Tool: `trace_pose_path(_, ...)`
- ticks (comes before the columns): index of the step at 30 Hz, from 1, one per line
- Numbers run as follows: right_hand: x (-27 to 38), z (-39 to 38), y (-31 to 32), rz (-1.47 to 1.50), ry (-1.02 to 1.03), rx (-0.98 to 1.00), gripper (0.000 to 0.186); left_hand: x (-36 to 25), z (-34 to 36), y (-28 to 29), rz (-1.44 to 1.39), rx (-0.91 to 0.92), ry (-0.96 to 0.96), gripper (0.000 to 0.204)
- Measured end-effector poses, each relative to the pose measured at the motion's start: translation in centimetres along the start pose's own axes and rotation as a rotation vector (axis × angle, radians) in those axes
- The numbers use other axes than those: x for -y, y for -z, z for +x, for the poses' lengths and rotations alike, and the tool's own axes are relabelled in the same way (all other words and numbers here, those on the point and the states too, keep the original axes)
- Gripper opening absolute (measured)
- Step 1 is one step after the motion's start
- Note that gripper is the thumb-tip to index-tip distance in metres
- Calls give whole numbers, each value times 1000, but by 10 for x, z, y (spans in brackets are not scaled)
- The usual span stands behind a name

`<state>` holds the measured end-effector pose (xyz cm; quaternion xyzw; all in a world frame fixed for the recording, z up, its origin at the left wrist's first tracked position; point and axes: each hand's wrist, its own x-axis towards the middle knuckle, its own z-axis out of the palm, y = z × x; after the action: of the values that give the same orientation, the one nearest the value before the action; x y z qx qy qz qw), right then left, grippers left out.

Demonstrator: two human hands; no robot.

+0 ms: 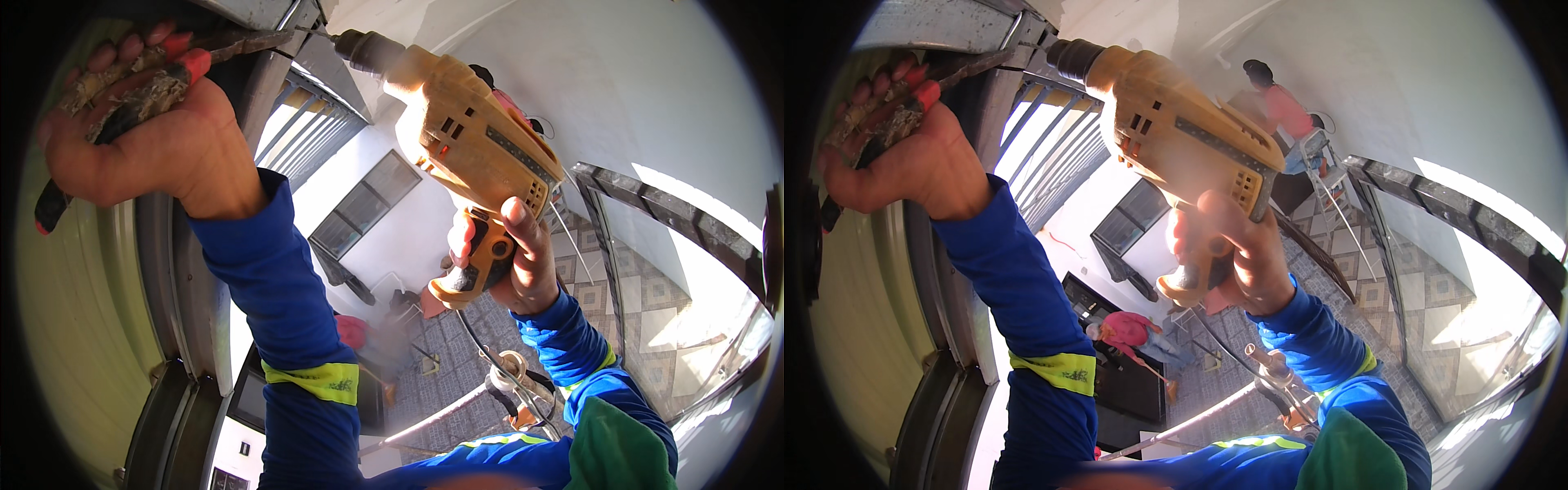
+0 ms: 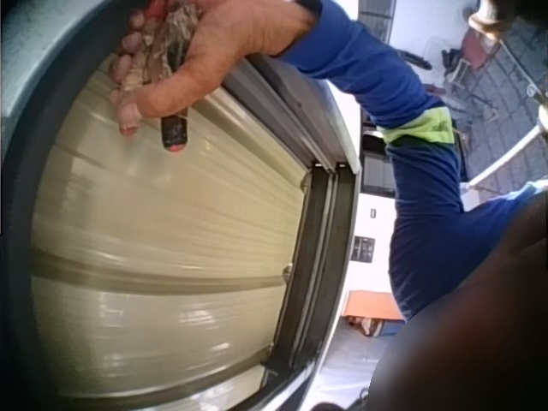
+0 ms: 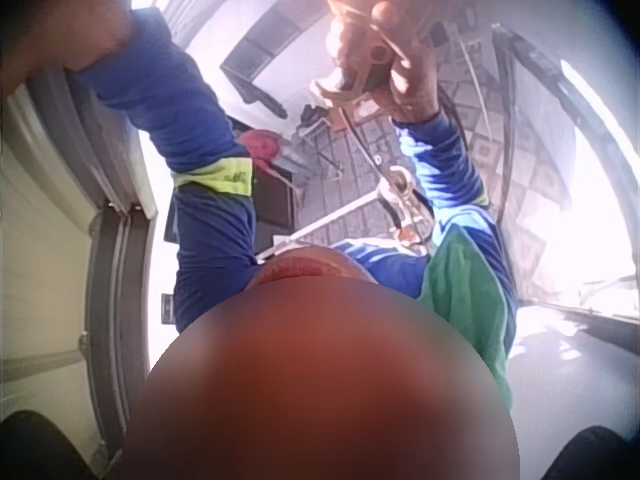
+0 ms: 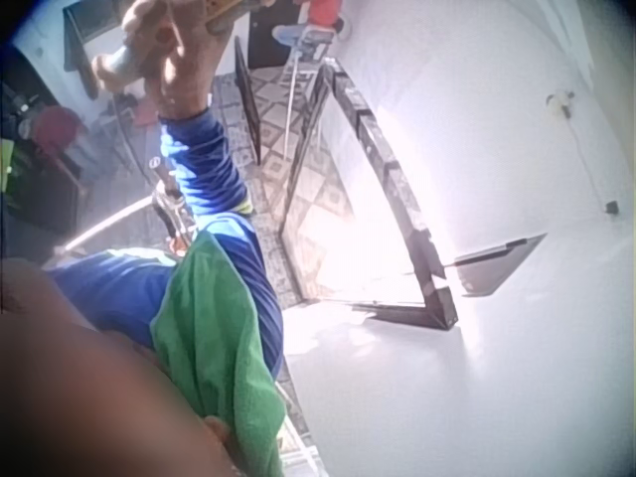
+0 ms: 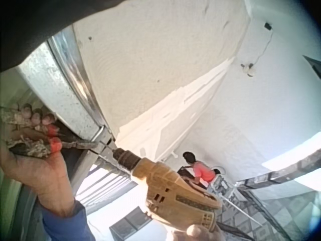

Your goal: The person uses a power drill to make holes in a metal window frame and then secures the frame to the wall using a caulking gun. The person is working on a scaffold while another person sweeps the floor below.

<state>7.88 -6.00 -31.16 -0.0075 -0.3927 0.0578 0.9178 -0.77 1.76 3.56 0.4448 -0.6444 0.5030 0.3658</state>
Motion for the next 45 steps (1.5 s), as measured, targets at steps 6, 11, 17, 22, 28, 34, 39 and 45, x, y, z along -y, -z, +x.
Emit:
trace_pose_path(6,2,1,1,2,-11,6,31,-2,-1,1,-51,2,52,45)
trace_pose_path(11,4,0,1,-19,23,13,32,-1,0,2,-38,18,37,46)
trace_pose_path(17,5,0,1,-15,13,0,31,-1,-1,1,-20,4,18,45)
trace_pose_path(22,3,1,2,44,14,40,23,-1,0,1,-18,6,21,46)
trace_pose_path(28,4,3,5,40,42,105,26,0,0,1,-36,6,26,47)
trace_pose_path(34,4,2,3,-22,-13,30,43,-1,-2,-1,2,7,13,47)
trace_pose_path(39,6,4,3,92,-89,49,46,0,-3,-1,41,-15,-8,48)
trace_pose_path(45,6,0,0,48,-74,11,49,1,-1,2,-24,24,9,48)
